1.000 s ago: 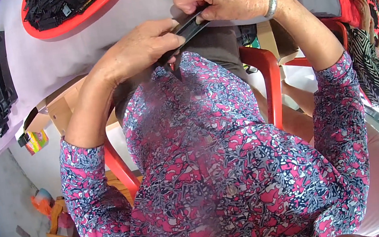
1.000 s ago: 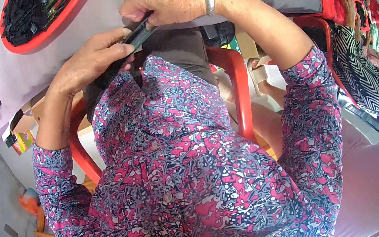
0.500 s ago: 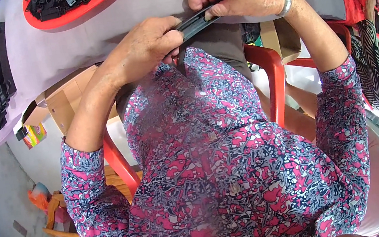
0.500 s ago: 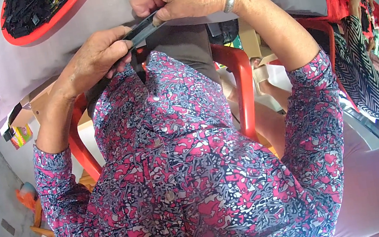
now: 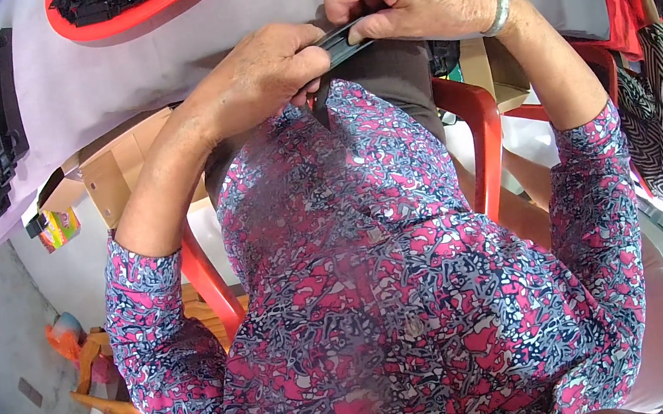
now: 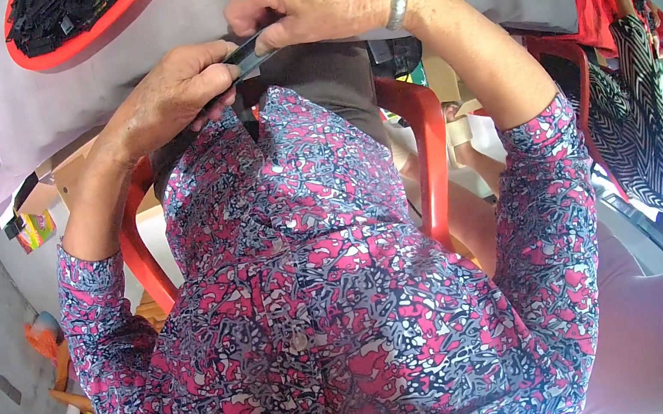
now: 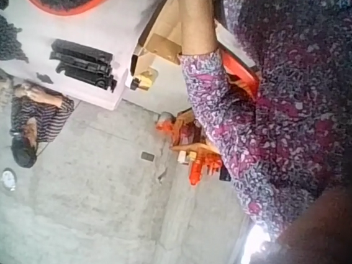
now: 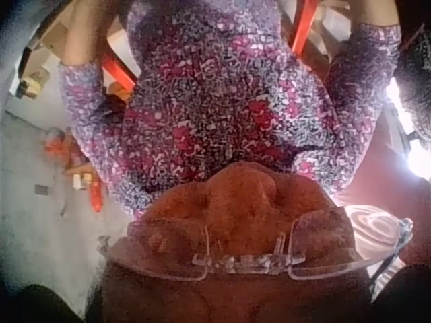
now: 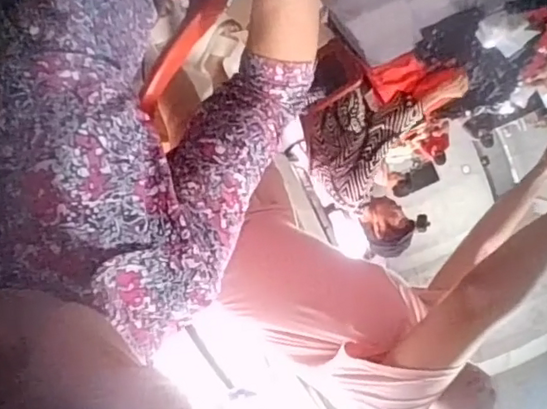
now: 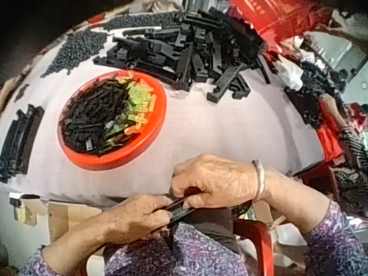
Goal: The person assembles plastic components by inserting small parts and strips into black plastic housings by hand.
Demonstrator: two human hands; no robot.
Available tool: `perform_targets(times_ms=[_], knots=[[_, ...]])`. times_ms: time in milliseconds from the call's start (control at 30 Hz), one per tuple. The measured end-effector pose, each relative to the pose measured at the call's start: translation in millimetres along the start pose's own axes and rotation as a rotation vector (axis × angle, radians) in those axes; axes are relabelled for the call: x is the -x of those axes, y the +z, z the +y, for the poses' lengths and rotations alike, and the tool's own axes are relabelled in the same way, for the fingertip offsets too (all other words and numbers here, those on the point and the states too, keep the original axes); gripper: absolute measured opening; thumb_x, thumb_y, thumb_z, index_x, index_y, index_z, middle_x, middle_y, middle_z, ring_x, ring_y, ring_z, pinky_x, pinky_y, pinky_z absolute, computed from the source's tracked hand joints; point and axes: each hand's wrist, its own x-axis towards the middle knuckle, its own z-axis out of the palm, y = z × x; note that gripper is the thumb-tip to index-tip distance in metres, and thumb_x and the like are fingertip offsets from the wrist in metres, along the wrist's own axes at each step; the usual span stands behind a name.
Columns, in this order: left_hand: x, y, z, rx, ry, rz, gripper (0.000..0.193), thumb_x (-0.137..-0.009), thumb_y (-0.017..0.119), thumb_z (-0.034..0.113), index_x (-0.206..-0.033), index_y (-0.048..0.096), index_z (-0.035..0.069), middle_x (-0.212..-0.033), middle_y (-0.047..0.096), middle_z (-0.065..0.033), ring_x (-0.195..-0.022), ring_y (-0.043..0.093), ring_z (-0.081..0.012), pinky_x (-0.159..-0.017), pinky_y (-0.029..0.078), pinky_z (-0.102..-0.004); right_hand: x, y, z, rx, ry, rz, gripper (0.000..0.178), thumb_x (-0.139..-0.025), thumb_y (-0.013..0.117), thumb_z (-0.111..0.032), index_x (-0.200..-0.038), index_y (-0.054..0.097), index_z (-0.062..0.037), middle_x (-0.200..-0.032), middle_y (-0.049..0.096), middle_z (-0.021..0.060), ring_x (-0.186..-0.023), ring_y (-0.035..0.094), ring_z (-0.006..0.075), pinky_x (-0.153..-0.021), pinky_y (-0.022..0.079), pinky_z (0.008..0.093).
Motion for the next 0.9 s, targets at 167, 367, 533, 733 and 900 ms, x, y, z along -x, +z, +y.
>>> perform_targets(times_ms=[167,367,533,733,900], knots=[[-2.2,-7.2,-7.9,0.137,-0.049,-0.087,0.030,-0.088,0.050,0.027,-0.080,0.061,0.001,-0.066,0.058,-0.0024,-0.055,0.052,-0.0096,-0.052,0.041,-0.0267,-13.3,0.7,-5.2,0.008,0.031,-0.070,0.013,-0.076,0.066,-0.004,-0.085,0.058,-0.0002,-0.085,0.058,0.0142,-0.084,0.061,0.0348,-0.074,0.047,0.0432],[0.5,-11.7,-11.9,0.188,0.030,-0.121,0.020,-0.089,0.051,0.017,-0.086,0.061,0.001,-0.068,0.059,-0.0003,-0.057,0.052,-0.0074,-0.052,0.041,-0.0253,-16.1,4.1,1.0,0.037,0.003,-0.060,0.011,-0.077,0.066,-0.005,-0.084,0.058,-0.0006,-0.087,0.059,0.0143,-0.085,0.061,0.0356,-0.073,0.046,0.0434],[4.9,-7.9,-7.2,0.176,-0.009,-0.052,0.018,-0.093,0.049,0.014,-0.090,0.062,0.001,-0.069,0.056,0.0015,-0.057,0.049,-0.0057,-0.052,0.040,-0.0230,-19.2,6.2,7.3,0.044,-0.023,-0.034,0.014,-0.079,0.067,-0.003,-0.089,0.058,0.0008,-0.082,0.059,0.0111,-0.078,0.062,0.0294,-0.068,0.047,0.0394],[8.3,-1.5,5.7,0.032,0.000,0.100,0.022,-0.092,0.052,0.015,-0.086,0.061,-0.005,-0.066,0.060,-0.0073,-0.061,0.058,-0.0154,-0.060,0.047,-0.0325,-15.6,11.8,-1.0,-0.019,0.015,0.045,0.021,-0.078,0.073,-0.011,-0.085,0.055,-0.0027,-0.081,0.052,0.0075,-0.074,0.053,0.0287,-0.068,0.043,0.0381],[8.4,-6.1,8.5,0.002,-0.003,0.084,0.021,-0.092,0.051,0.012,-0.089,0.061,-0.005,-0.065,0.061,-0.0115,-0.061,0.060,-0.0198,-0.061,0.048,-0.0358,-12.1,12.7,2.1,0.002,-0.047,0.094,0.021,-0.079,0.072,-0.014,-0.084,0.055,-0.0028,-0.081,0.052,0.0077,-0.075,0.054,0.0296,-0.068,0.043,0.0384]])
